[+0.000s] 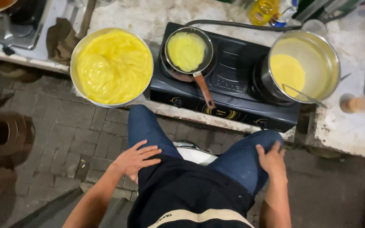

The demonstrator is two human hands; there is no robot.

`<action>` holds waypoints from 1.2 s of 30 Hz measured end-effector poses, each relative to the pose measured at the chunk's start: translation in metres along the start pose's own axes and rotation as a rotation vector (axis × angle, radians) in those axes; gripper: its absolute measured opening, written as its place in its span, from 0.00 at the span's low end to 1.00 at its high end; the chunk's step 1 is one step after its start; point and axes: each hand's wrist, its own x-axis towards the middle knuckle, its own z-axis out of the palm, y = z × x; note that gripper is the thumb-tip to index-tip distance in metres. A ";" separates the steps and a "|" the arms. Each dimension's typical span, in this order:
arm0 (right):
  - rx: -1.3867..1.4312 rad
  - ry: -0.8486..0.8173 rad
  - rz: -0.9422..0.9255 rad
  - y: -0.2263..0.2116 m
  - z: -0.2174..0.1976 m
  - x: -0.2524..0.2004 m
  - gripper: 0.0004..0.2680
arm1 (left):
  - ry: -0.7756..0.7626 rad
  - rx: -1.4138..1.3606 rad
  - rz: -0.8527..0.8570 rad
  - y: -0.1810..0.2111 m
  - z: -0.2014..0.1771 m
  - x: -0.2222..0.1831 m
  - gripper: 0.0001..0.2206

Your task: Stirring, pouring, and scraping yellow custard or batter during food preparation on a gas stove.

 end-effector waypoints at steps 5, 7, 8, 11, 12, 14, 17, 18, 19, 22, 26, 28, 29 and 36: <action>0.089 -0.022 -0.470 -0.066 0.033 0.010 0.24 | 0.024 -0.018 -0.011 0.002 0.002 0.001 0.44; 0.386 -0.096 -0.672 -0.100 0.043 0.017 0.20 | 0.037 -0.021 -0.009 0.003 0.005 -0.002 0.49; 0.776 -0.161 -0.583 -0.118 0.051 0.029 0.15 | 0.018 -0.002 -0.003 0.003 0.002 -0.001 0.43; 1.217 -0.321 -0.412 -0.162 0.058 0.071 0.13 | -0.005 0.034 -0.001 0.009 -0.013 0.008 0.33; 1.275 -0.408 -0.357 -0.183 0.057 0.088 0.14 | -0.011 0.057 0.000 0.011 -0.020 0.012 0.29; 1.256 -0.659 -0.327 -0.210 0.042 0.095 0.13 | -0.032 0.031 -0.021 0.007 -0.021 0.008 0.35; 1.204 -0.982 -0.288 -0.234 0.050 0.127 0.12 | -0.061 0.031 -0.081 0.008 -0.037 0.005 0.42; 1.200 -1.046 -0.297 -0.237 0.053 0.143 0.12 | -0.072 0.064 -0.109 0.005 -0.045 0.008 0.44; 1.187 -1.049 -0.303 -0.247 0.047 0.133 0.12 | -0.063 0.069 -0.118 -0.005 -0.049 0.004 0.44; 1.139 -0.880 -0.384 -0.261 0.043 0.106 0.07 | 0.087 0.015 -0.469 -0.031 -0.059 -0.015 0.52; 1.103 -0.677 -0.398 -0.273 0.038 0.075 0.06 | 0.228 -0.172 -1.185 -0.075 -0.071 -0.028 0.25; 1.086 -0.666 -0.394 -0.286 0.031 0.056 0.06 | 0.423 -0.285 -1.239 -0.112 -0.056 -0.029 0.21; 1.061 -0.670 -0.406 -0.291 0.029 0.049 0.06 | 0.588 -0.429 -1.311 -0.135 -0.038 -0.030 0.18; 0.839 -0.709 -0.568 -0.365 0.040 -0.022 0.05 | 1.091 -0.560 -1.552 -0.223 -0.070 0.010 0.14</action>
